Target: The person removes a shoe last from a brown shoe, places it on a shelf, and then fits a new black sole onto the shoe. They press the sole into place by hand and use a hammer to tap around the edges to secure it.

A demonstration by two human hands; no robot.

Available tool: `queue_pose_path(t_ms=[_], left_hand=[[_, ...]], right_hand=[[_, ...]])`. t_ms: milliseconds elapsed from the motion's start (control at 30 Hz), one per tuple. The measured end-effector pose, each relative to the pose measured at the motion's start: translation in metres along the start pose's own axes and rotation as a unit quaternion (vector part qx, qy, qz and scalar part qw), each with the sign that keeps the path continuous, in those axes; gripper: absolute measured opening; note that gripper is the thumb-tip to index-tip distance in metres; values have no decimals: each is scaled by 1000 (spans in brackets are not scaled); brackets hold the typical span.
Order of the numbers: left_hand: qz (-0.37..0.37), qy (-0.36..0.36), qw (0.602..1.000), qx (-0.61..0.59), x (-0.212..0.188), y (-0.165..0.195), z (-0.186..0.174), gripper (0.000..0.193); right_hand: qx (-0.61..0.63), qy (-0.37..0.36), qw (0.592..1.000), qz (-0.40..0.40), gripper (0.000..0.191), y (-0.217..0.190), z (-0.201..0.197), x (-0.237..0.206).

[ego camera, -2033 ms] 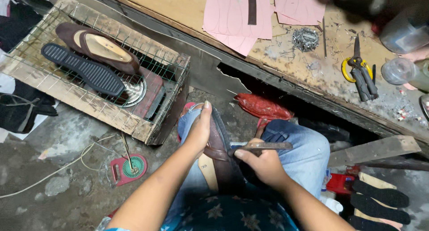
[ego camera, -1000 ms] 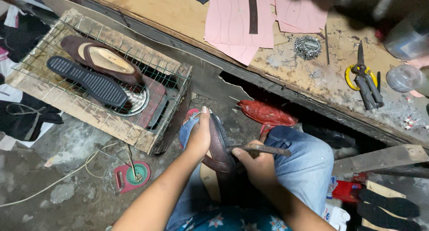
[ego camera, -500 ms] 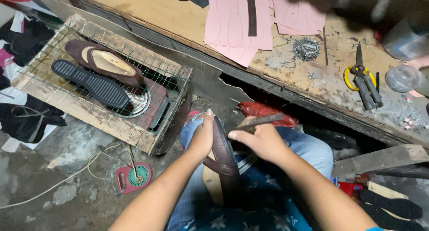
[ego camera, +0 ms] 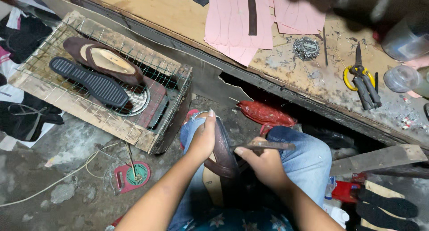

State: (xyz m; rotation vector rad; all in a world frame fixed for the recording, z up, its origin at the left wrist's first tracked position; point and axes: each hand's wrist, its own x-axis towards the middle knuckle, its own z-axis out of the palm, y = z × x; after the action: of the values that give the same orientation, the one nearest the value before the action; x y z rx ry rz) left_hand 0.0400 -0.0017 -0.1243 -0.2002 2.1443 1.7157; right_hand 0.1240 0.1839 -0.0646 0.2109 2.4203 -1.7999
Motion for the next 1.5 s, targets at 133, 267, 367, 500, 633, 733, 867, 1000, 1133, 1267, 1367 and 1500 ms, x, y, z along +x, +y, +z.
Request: queue_pose_path(t_ms=[133,267,367,500,633,733,867,1000,1133,1267,1367,1500], left_hand=[[28,6,999,-26,3,4,0,79],[-8,-9,1000,1,5,4,-1,83],[16,-4,1000,-17,4,2,0,83],[11,-7,1000,-9,-2,-4,3,85],[-9,-37,999,10,-13,-15,8,90],[-23,-23,999,0,-17,-17,8,90],[-4,-14,1000,6,-18,-17,6,91],[1,-20,1000,13,-16,-21,11,91],[-7,-26,1000,-15,-19,-18,16,86],[111,-97,986,-72,-35,9,4,66],[207,-165,964,-35,-64,43,-18,72],[261,-143,953,53,-94,101,-30,98]], right_hand=[[-45,22,998,-23,27,-5,4,36],[-91,-19,995,-23,33,-20,4,75],[-42,-60,997,-19,30,-30,7,87],[-22,-71,997,-7,29,-29,5,74],[28,-81,992,87,27,-17,-5,34],[16,-82,990,113,26,-15,-12,6],[-47,-97,993,47,25,-14,-20,-32],[-54,-159,983,78,25,-2,-32,-48],[-21,-140,986,84,24,13,-35,-51],[23,-71,992,98,27,17,-33,-58],[72,-64,985,143,21,8,-43,-56],[212,-1,977,-18,21,-15,-64,-43]])
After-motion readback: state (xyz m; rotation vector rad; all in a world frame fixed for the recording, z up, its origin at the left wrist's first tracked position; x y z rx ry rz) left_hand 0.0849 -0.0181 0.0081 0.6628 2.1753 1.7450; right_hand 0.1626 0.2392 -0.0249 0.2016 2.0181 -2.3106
